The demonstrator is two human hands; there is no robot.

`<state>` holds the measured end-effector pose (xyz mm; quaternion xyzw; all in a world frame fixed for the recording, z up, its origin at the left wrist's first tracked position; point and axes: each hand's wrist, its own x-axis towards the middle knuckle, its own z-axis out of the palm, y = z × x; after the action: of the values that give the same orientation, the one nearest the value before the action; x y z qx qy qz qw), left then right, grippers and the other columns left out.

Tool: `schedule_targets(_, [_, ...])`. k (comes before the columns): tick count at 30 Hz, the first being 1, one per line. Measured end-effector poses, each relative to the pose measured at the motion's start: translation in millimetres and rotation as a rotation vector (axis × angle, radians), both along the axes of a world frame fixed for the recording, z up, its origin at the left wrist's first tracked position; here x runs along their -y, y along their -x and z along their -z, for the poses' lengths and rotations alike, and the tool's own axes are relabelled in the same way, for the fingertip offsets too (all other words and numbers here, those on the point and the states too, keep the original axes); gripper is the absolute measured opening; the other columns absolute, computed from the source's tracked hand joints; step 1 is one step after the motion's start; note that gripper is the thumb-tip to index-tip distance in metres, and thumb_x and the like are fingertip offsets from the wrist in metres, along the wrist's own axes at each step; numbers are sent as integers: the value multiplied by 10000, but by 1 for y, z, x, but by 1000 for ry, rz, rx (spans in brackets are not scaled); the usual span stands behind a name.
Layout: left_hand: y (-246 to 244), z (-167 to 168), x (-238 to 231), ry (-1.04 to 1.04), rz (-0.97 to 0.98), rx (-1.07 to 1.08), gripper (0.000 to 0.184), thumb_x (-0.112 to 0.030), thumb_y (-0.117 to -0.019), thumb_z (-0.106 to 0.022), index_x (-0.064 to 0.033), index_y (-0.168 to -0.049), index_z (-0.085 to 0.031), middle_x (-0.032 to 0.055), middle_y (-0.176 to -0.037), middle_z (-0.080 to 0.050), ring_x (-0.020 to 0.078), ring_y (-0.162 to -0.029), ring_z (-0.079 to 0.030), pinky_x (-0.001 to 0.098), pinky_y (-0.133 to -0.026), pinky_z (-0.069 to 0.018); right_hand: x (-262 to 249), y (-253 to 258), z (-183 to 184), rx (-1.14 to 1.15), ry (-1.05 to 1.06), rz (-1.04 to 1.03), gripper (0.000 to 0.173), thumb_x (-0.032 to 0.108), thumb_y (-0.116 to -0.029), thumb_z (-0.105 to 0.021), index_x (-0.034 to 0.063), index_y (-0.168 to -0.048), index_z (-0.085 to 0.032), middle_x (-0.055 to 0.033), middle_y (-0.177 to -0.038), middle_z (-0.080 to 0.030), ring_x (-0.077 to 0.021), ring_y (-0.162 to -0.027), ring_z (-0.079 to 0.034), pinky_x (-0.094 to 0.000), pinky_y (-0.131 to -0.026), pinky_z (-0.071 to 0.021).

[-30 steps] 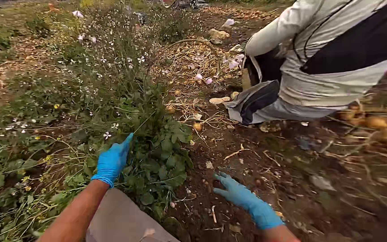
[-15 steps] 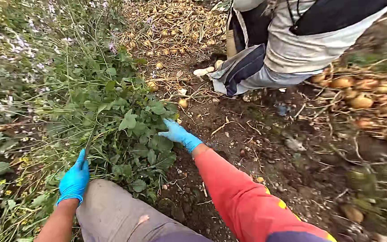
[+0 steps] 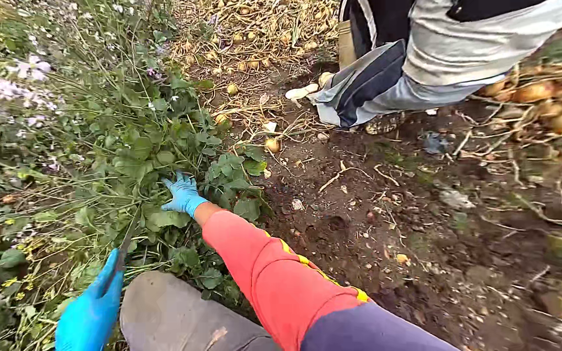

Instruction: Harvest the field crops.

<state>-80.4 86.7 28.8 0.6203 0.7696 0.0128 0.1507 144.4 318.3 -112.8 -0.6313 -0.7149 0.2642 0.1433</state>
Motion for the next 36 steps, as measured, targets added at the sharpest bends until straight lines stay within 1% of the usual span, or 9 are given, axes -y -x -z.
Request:
schedule_targets(4, [-36,-49,12,181,176,-187,498,-443,-1057,-336,-457,-1547,-428,147,-1127,-752,422,-1002,-713,696,-822,-512,21,7,23,123,-18,-108,906,651,-769,-793,345,-1556,-467,-267,-1707,-126,-527,-1553,-134,-797,-1175,-162])
schedule_targets(8, [-63,-111,7,240,383,-239,492,-430,-1067,-343,-444,-1551,-426,141,-1131,-751,414,-986,-717,685,-785,-517,43,8,50,179,-47,-198,718,505,-840,-786,321,-1495,-556,-195,-1723,-161,-468,-1582,-97,-776,-1212,-78])
schedule_targets(11, [-92,-130,-7,38,435,-258,474,-471,-1074,-353,-531,-1544,-380,123,-1043,-755,378,-857,-723,650,-683,-530,46,12,56,207,-20,-211,786,375,-763,-873,319,-1486,-569,-192,-1718,-190,-465,-1582,-107,-762,-1222,-68])
schedule_targets(13, [-113,-112,-36,-149,431,-292,458,-479,-1076,-393,-553,-1528,-392,117,-954,-747,369,-758,-707,611,-600,-521,44,18,60,247,14,-215,856,341,-715,-908,315,-1496,-559,-177,-1730,-153,-469,-1584,-89,-775,-1215,-61])
schedule_targets(16, [-122,-71,-105,-187,387,-259,483,-425,-1100,-380,-520,-1570,-324,177,-1058,-732,435,-847,-706,664,-665,-530,40,21,60,265,55,-220,849,289,-724,-894,312,-1502,-554,-162,-1739,-122,-459,-1590,-56,-761,-1222,-49])
schedule_targets(20, [-67,-10,-167,-159,211,-224,509,-426,-1109,-317,-535,-1594,-211,235,-1113,-713,507,-900,-688,735,-693,-496,43,18,62,260,32,-215,684,260,-799,-820,337,-1445,-609,-143,-1725,-202,-442,-1591,-90,-751,-1228,-45])
schedule_targets(25, [-7,51,-148,43,58,-260,527,-423,-1102,-324,-510,-1606,-195,248,-1124,-715,489,-1015,-688,706,-817,-511,43,11,59,340,24,-293,624,428,-845,-775,316,-1437,-614,-228,-1657,-327,-485,-1567,-155,-758,-1224,-56])
schedule_targets(30, [9,114,-112,196,0,-83,533,-430,-1086,-371,-474,-1605,-260,202,-1214,-708,446,-1098,-680,680,-907,-511,46,10,60,376,49,-331,621,405,-842,-772,288,-1433,-622,-231,-1654,-331,-481,-1572,-134,-751,-1229,-40])
schedule_targets(36, [20,106,-116,206,14,94,517,-407,-1087,-409,-394,-1600,-341,173,-1360,-649,408,-1241,-621,674,-1018,-460,39,18,61,400,106,-320,637,403,-825,-783,282,-1430,-625,-232,-1645,-345,-488,-1574,-114,-766,-1220,-27])
